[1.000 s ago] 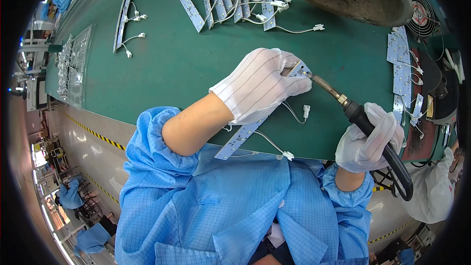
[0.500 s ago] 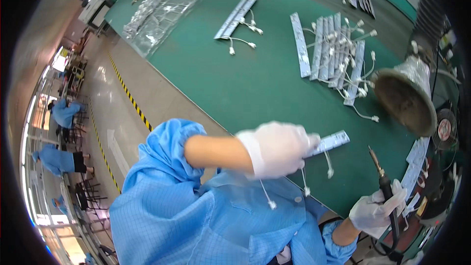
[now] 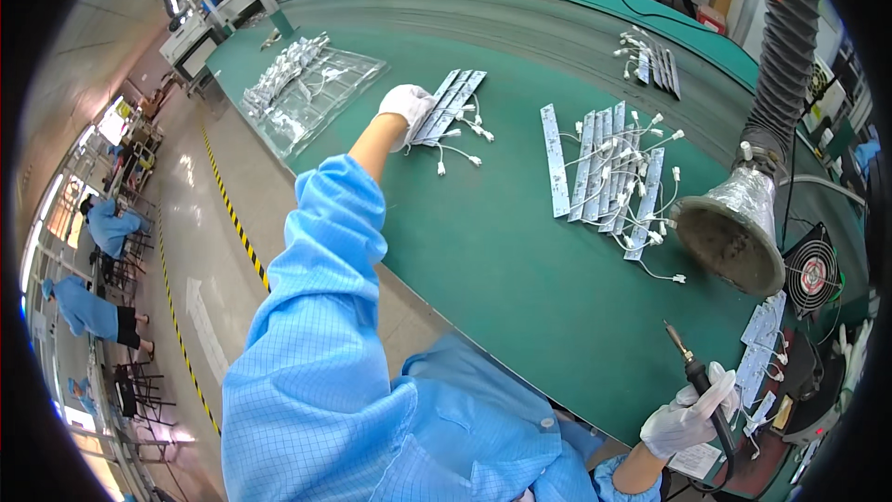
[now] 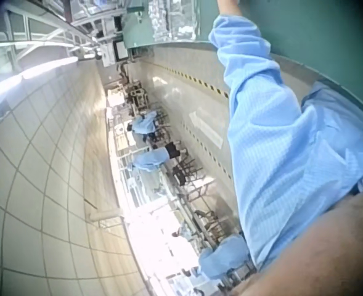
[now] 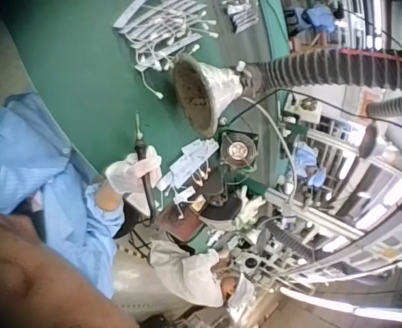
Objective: Soldering electrical components onto long circuit board strips at an assembly station.
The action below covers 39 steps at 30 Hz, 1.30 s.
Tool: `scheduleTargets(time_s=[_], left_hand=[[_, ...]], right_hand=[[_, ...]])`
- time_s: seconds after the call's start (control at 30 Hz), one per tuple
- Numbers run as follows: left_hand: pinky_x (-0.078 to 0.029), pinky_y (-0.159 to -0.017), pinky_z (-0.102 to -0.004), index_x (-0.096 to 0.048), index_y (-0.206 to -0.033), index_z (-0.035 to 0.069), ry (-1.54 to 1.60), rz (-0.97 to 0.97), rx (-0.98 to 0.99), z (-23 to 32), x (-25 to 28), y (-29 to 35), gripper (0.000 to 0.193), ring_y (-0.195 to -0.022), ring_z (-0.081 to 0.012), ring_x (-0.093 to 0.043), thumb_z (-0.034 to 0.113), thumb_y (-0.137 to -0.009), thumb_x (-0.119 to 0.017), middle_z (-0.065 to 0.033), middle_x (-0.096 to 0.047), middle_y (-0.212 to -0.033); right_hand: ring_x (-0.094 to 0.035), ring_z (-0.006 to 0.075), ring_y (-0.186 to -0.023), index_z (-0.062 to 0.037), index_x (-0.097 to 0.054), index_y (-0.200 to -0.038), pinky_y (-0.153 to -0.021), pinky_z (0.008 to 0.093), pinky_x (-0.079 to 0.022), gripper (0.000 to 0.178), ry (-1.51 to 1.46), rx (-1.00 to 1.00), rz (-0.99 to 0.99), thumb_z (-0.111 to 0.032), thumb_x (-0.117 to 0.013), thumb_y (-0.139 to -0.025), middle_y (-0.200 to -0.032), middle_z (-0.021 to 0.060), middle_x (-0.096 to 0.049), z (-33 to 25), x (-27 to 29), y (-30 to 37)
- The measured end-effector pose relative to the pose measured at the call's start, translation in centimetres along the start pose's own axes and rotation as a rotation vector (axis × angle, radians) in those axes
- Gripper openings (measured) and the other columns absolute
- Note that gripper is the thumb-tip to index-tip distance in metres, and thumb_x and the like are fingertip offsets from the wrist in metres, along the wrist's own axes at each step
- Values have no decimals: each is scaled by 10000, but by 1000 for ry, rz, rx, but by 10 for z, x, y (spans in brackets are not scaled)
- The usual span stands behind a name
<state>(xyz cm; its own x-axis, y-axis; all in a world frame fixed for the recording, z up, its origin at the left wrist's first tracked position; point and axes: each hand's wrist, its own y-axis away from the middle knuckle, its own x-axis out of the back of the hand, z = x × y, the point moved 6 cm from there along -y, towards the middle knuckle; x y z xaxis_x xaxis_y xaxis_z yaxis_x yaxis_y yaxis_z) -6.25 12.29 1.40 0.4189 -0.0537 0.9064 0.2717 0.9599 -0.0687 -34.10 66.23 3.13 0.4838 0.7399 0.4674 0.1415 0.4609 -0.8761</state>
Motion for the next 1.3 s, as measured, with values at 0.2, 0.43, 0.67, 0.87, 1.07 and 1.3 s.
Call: scheduleTargets(time_s=[0.2, 0.43, 0.67, 0.87, 1.07, 1.3], left_hand=[[-472, -926, -437, -597, -1226, 102, -234, 173, -192, 48, -11, 31, 525, -1100, -356, -576, 485, -868, -572, -186, -611, -1154], [-449, -950, -491, -456, -1258, 70, -236, 87, -135, 38, -37, 30, 454, -1155, -405, -519, 406, -954, -468, -222, -511, -1237], [-466, -936, -469, -499, -1284, 124, -503, 7, 11, 28, -3, 7, 416, -1148, -385, -529, 360, -942, -492, -198, -536, -1221], [-412, -1008, -416, -580, -1223, 47, -80, 103, -434, 134, -11, 76, 487, -1181, -343, -527, 437, -953, -470, -193, -583, -1245], [-311, -1094, -496, -414, -1349, 53, -27, -147, -473, 190, -84, 113, 557, -1211, -374, -502, 471, -982, -422, -167, -502, -1337], [-247, -1091, -591, -402, -1364, 98, -165, -20, -632, 210, -107, 118, 462, -1344, -318, -398, 397, -1020, -327, -130, -474, -1388]], right_hand=[[-601, 244, -720, 45, -454, -1237, -600, 362, -509, 395, 8, 50, 40, 59, -618, -878, -895, 120, -636, -5, -1, -5], [-618, 231, -730, 60, -545, -1110, -588, 308, -527, 296, -131, -129, -36, 63, -644, -830, -873, 116, -630, 5, -3, -1], [-627, 205, -720, 76, -546, -1110, -599, 283, -527, 271, -158, -201, -79, 46, -610, -848, -815, 115, -625, 11, -8, 8], [-541, 152, -614, 59, -544, -1174, -561, 273, -459, 247, -810, -795, -110, -36, -527, -947, -976, 130, -617, 21, -24, 25], [-451, 75, -452, 96, -545, -1053, -410, 198, -348, 203, -751, -745, -3, -84, -494, -974, -893, 169, -635, 18, -25, 13], [-407, 66, -485, 74, -581, -1094, -456, 222, -350, 313, -832, -886, -74, -194, -441, -1017, -945, 132, -613, 17, -27, 17]])
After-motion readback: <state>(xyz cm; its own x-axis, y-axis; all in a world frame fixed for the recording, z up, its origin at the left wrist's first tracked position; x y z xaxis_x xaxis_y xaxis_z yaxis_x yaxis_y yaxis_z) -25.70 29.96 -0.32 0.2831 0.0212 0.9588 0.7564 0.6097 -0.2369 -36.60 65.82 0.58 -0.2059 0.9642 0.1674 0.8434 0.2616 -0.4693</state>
